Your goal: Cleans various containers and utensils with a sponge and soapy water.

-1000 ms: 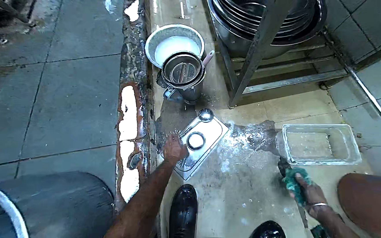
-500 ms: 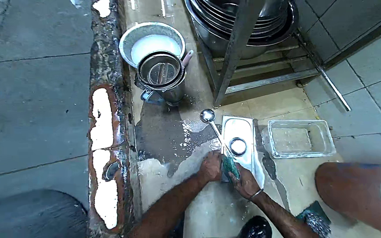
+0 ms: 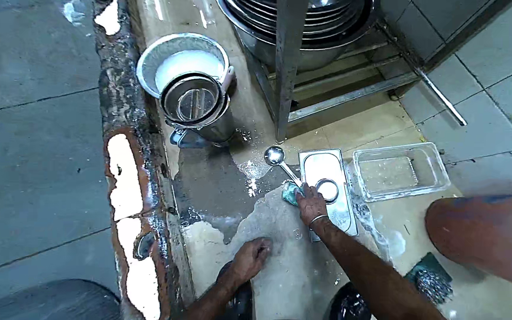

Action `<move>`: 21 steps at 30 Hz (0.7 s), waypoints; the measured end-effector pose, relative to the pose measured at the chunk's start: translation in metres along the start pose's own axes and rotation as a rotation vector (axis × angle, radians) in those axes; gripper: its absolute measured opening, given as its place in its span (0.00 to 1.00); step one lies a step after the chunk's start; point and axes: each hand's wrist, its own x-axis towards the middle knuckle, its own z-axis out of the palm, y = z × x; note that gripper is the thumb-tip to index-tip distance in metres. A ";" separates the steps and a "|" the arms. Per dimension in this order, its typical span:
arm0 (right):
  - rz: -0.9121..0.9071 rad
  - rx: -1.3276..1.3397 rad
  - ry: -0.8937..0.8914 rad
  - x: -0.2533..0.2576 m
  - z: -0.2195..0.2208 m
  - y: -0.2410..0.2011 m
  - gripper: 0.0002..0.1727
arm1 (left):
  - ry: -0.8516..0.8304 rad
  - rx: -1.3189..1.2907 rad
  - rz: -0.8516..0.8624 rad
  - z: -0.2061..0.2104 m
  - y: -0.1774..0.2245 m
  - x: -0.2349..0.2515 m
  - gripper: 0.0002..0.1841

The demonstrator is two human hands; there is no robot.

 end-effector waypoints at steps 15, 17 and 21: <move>0.194 -0.112 0.062 -0.059 0.014 0.124 0.34 | 0.057 0.041 -0.004 -0.032 -0.007 -0.006 0.20; 0.182 -0.129 0.069 -0.059 0.013 0.125 0.32 | 0.100 -0.003 -0.011 -0.041 -0.006 -0.007 0.20; 0.205 -0.152 0.091 -0.056 0.013 0.119 0.30 | 0.200 -0.057 -0.017 -0.060 -0.006 -0.008 0.20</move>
